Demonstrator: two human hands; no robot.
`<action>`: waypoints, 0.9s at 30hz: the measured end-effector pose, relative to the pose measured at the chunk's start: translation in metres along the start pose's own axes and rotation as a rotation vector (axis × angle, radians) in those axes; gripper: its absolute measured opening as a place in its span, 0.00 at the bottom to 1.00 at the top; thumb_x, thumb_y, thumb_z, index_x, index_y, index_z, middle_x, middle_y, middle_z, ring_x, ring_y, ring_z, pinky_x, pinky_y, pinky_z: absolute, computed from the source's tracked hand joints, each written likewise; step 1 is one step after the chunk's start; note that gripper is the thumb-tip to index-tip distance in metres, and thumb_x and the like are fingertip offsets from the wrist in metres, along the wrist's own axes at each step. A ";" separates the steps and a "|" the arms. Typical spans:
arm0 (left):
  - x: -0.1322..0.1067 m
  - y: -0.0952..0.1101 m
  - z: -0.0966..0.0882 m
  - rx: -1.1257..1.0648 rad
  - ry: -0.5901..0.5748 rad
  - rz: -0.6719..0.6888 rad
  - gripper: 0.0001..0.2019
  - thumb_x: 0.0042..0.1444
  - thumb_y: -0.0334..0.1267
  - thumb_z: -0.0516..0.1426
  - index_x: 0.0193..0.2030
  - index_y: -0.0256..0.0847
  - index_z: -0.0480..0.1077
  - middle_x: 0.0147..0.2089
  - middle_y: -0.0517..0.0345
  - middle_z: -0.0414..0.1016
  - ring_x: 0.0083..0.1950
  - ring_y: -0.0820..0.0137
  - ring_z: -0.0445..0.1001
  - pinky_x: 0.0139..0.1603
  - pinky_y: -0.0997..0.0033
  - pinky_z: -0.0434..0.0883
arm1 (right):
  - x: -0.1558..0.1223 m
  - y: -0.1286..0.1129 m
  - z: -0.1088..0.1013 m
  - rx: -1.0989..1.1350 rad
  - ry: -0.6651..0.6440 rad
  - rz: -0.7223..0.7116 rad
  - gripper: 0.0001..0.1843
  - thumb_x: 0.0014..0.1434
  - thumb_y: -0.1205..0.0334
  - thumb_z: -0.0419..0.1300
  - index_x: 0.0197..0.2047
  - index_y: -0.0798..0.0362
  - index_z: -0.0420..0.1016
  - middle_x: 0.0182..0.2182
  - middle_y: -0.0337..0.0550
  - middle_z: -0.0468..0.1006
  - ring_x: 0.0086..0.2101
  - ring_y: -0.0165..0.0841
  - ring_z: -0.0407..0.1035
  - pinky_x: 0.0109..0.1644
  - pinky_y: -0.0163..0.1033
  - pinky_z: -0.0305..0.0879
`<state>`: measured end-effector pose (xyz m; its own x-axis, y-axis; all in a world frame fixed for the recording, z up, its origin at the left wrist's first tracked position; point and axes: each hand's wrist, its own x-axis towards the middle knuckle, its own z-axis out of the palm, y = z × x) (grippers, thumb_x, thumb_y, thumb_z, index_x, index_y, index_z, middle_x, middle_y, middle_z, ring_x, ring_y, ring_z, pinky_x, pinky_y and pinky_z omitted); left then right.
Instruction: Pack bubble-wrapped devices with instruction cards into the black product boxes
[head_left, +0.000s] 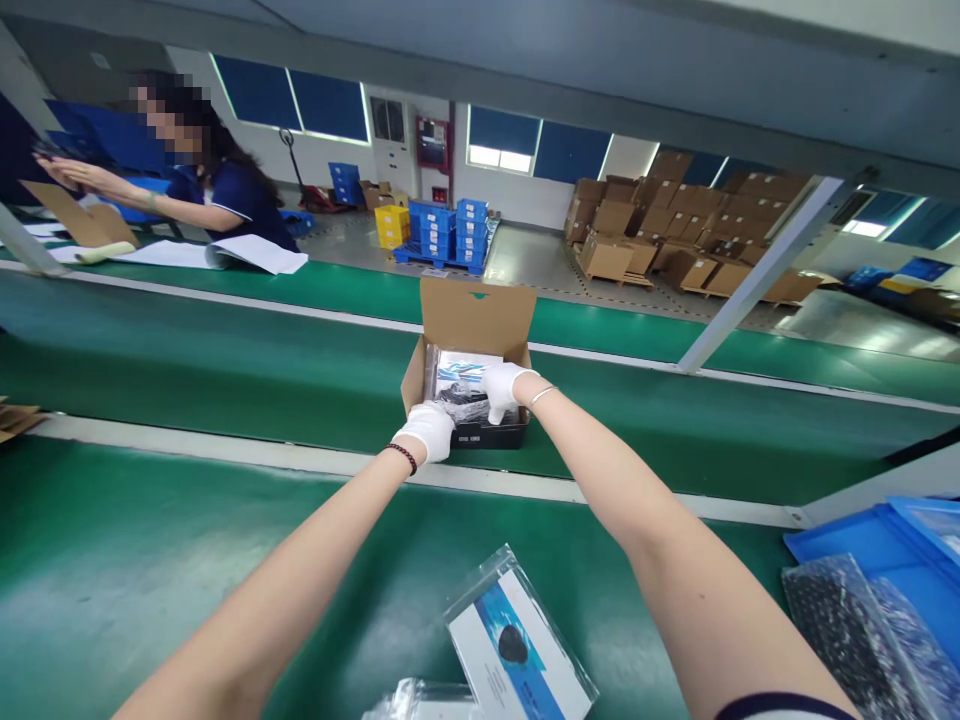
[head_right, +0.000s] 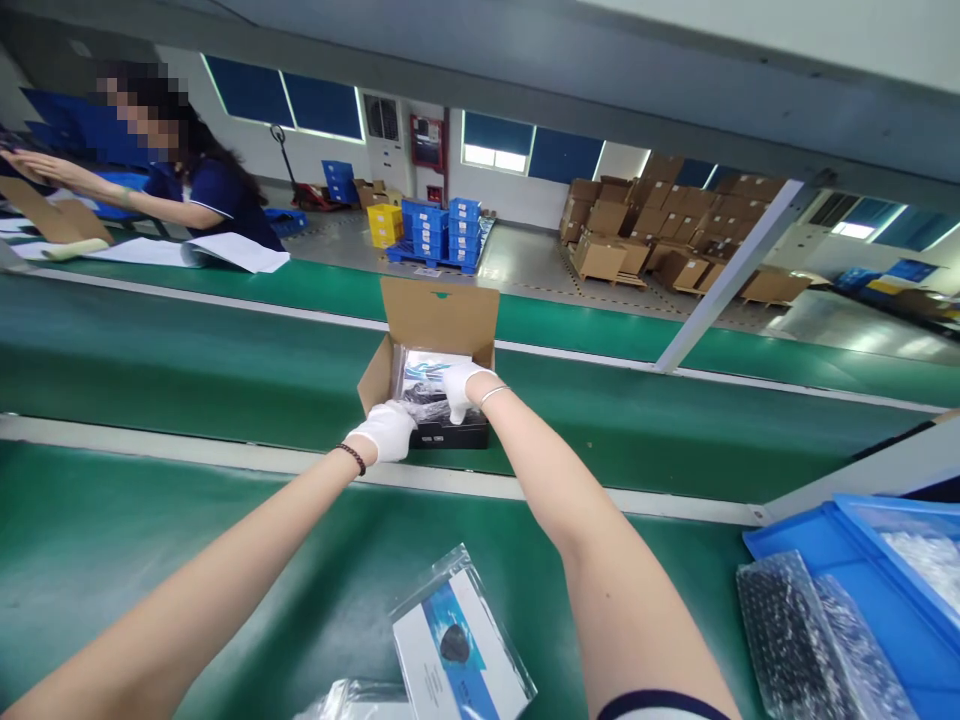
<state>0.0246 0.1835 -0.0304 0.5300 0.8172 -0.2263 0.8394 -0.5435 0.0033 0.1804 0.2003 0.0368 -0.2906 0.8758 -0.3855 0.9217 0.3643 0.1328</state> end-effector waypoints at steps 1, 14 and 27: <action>-0.005 0.002 0.004 0.007 0.040 0.011 0.21 0.39 0.30 0.63 0.44 0.31 0.79 0.52 0.32 0.73 0.55 0.43 0.70 0.52 0.53 0.71 | 0.003 -0.004 0.003 0.008 -0.008 -0.012 0.30 0.38 0.61 0.74 0.47 0.61 0.80 0.42 0.55 0.82 0.43 0.47 0.76 0.47 0.43 0.71; -0.022 0.042 -0.004 -0.187 0.310 0.161 0.32 0.49 0.26 0.53 0.63 0.50 0.67 0.60 0.55 0.73 0.59 0.60 0.72 0.59 0.63 0.69 | -0.019 0.043 0.032 0.211 -0.103 0.214 0.29 0.44 0.49 0.72 0.45 0.59 0.79 0.37 0.51 0.83 0.35 0.39 0.78 0.37 0.37 0.74; 0.007 0.088 -0.023 -0.134 0.060 0.031 0.32 0.49 0.29 0.59 0.63 0.29 0.59 0.49 0.33 0.76 0.49 0.50 0.77 0.50 0.57 0.73 | -0.061 0.058 0.048 0.055 -0.004 0.098 0.33 0.47 0.58 0.68 0.57 0.53 0.73 0.49 0.52 0.79 0.48 0.42 0.74 0.47 0.37 0.69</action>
<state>0.1051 0.1453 -0.0094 0.5588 0.8126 -0.1657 0.8290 -0.5414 0.1403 0.2643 0.1527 0.0246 -0.1975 0.9049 -0.3769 0.9583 0.2592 0.1202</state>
